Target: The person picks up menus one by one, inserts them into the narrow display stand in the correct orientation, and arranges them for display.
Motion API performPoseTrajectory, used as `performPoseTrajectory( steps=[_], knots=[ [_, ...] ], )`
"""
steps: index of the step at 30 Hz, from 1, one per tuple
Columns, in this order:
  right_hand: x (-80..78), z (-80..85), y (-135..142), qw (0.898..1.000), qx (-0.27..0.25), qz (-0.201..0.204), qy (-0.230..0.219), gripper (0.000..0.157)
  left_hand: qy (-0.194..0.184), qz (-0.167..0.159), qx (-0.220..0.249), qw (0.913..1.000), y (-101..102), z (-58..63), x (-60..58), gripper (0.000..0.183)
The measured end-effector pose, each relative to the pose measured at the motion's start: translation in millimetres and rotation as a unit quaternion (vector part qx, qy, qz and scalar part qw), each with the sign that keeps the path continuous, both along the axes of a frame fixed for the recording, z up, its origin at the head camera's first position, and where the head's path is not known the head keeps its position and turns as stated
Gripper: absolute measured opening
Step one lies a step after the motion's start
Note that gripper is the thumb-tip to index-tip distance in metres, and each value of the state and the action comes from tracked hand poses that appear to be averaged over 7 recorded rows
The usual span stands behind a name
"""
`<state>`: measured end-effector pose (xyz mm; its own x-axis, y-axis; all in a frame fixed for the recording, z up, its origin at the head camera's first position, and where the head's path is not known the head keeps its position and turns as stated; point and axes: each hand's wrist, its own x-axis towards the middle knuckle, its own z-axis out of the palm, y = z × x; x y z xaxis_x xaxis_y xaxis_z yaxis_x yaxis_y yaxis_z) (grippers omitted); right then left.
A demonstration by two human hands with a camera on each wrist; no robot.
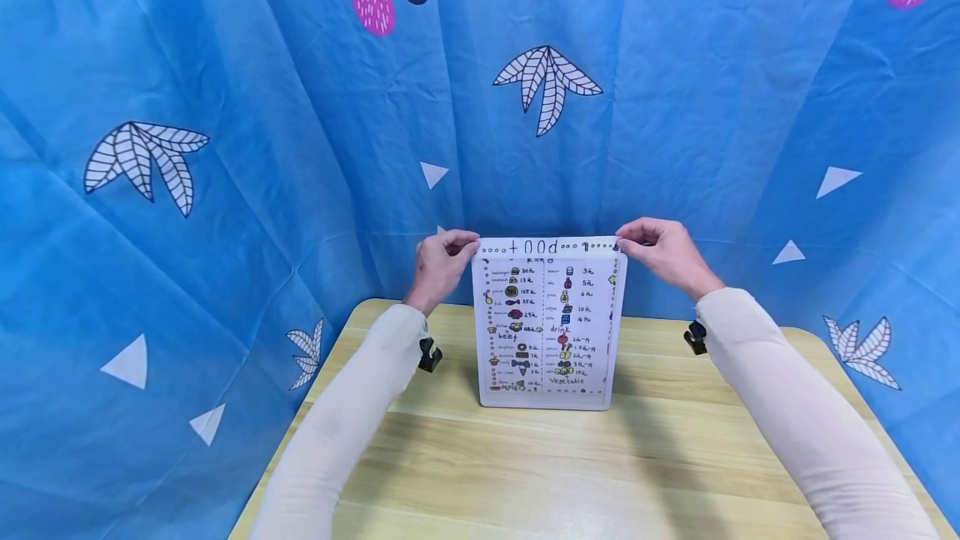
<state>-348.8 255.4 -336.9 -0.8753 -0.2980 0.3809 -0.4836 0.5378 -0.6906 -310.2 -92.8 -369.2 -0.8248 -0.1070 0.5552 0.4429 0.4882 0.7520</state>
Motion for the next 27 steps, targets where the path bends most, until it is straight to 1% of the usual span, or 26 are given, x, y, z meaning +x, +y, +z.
performPoseTrajectory(
  steps=[10,21,27],
  knots=[
    [1.4,-2.1,1.0,1.000,0.003,-0.001,-0.019,0.025,-0.007,0.005,-0.012,0.9999,-0.1,-0.9,1.5,0.015],
    [3.1,-5.2,2.5,1.000,0.013,-0.004,-0.018,0.028,-0.002,0.003,-0.022,0.9998,-0.5,-5.0,1.1,0.015],
    [5.9,-5.4,3.0,0.999,0.011,-0.007,-0.037,0.032,-0.004,-0.005,-0.022,0.9997,-0.9,-5.9,2.2,0.017]
  ],
)
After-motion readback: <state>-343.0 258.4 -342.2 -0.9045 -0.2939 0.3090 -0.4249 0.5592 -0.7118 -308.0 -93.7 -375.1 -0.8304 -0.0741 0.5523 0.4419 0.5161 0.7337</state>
